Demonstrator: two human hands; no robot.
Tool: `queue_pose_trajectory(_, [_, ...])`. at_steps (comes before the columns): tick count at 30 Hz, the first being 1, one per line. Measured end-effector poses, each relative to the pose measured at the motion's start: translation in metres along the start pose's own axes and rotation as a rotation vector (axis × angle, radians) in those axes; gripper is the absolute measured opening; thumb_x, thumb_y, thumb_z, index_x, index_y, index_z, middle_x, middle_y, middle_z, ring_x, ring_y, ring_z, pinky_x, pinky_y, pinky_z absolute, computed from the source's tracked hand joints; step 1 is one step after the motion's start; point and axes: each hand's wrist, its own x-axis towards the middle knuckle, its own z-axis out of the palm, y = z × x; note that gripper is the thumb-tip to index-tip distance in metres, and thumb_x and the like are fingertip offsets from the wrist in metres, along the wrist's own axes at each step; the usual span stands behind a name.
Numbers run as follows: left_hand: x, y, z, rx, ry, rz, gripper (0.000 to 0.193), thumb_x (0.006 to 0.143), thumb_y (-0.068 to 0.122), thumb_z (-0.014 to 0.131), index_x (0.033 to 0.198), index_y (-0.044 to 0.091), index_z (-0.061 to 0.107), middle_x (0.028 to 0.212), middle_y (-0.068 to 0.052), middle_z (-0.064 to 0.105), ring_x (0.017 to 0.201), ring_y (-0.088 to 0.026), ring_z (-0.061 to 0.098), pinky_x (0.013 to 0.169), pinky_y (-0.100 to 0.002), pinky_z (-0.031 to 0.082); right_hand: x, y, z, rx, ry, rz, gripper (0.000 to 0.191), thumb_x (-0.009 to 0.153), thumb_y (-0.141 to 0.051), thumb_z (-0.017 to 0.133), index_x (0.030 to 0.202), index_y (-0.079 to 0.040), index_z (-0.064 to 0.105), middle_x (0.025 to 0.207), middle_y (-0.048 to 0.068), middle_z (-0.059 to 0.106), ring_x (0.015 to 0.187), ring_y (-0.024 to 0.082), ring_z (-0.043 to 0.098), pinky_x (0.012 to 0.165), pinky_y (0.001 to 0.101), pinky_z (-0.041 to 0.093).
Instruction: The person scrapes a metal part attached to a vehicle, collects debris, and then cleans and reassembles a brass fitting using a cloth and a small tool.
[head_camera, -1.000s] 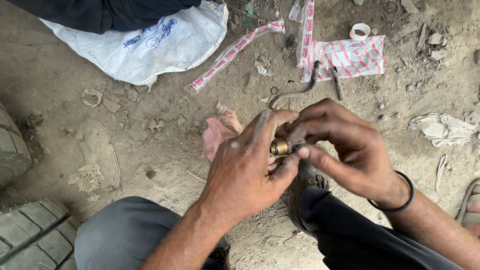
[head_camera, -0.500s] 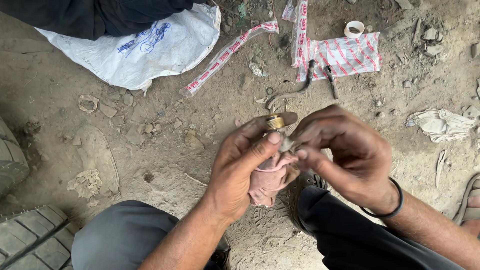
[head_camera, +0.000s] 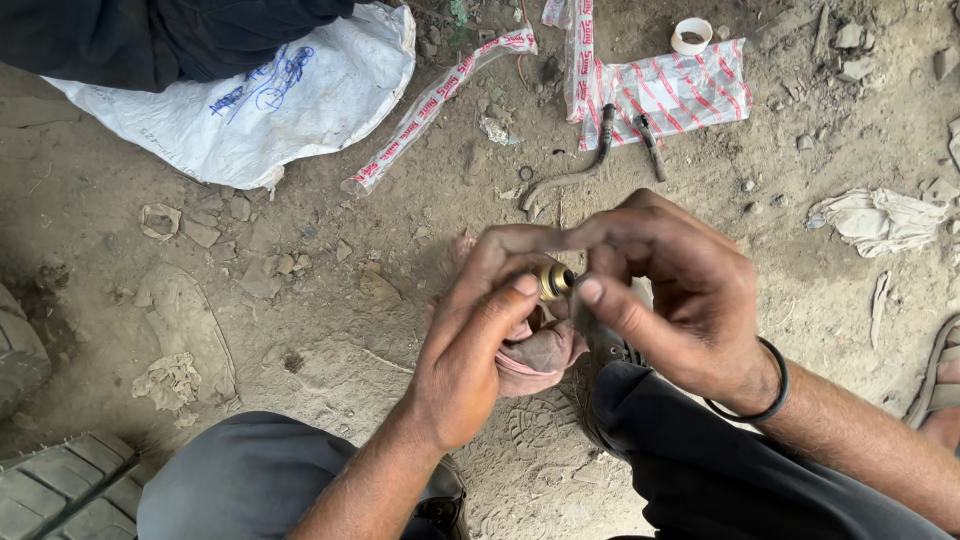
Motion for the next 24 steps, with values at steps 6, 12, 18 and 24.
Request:
queue_pose_trajectory(6, [0.002, -0.003, 0.000, 0.075, -0.001, -0.018, 0.031, 0.106, 0.025, 0.040, 0.128, 0.005, 0.047, 0.101, -0.008, 0.064, 0.097, -0.010, 0.068, 0.087, -0.030, 0.059, 0.006, -0.001, 0.000, -0.247, -0.054, -0.085, 0.030, 0.092, -0.013, 0.079, 0.117, 0.000, 0.069, 0.100, 0.005, 0.068, 0.080, 0.005, 0.067, 0.062, 0.0197, 0.058])
queue_pose_trajectory(12, [-0.003, -0.006, -0.003, 0.076, -0.049, -0.028, 0.026, 0.109, 0.026, 0.046, 0.120, 0.002, 0.048, 0.094, -0.008, 0.058, 0.078, -0.009, 0.056, 0.065, -0.027, 0.048, 0.003, -0.005, 0.002, -0.262, -0.063, -0.105, 0.028, 0.092, -0.011, 0.079, 0.117, -0.002, 0.070, 0.092, 0.004, 0.068, 0.078, 0.006, 0.068, 0.063, 0.0215, 0.056])
queue_pose_trajectory(18, [-0.001, -0.008, -0.009, 0.185, -0.091, 0.086, 0.030, 0.114, 0.028, 0.041, 0.118, 0.004, 0.057, 0.095, -0.003, 0.059, 0.084, -0.006, 0.058, 0.070, -0.024, 0.052, 0.001, -0.008, 0.002, -0.279, -0.104, -0.189, 0.033, 0.088, -0.011, 0.081, 0.117, 0.000, 0.070, 0.091, 0.004, 0.068, 0.077, 0.008, 0.069, 0.064, 0.0225, 0.057])
queue_pose_trajectory(24, [-0.001, -0.002, -0.010, -0.071, -0.181, -0.057, 0.027, 0.102, 0.019, 0.051, 0.121, 0.001, 0.051, 0.099, -0.007, 0.064, 0.086, -0.008, 0.062, 0.072, -0.027, 0.055, 0.002, -0.012, 0.003, -0.318, -0.075, -0.195, 0.031, 0.087, -0.009, 0.080, 0.116, 0.000, 0.072, 0.098, 0.006, 0.068, 0.077, 0.007, 0.070, 0.064, 0.0220, 0.057])
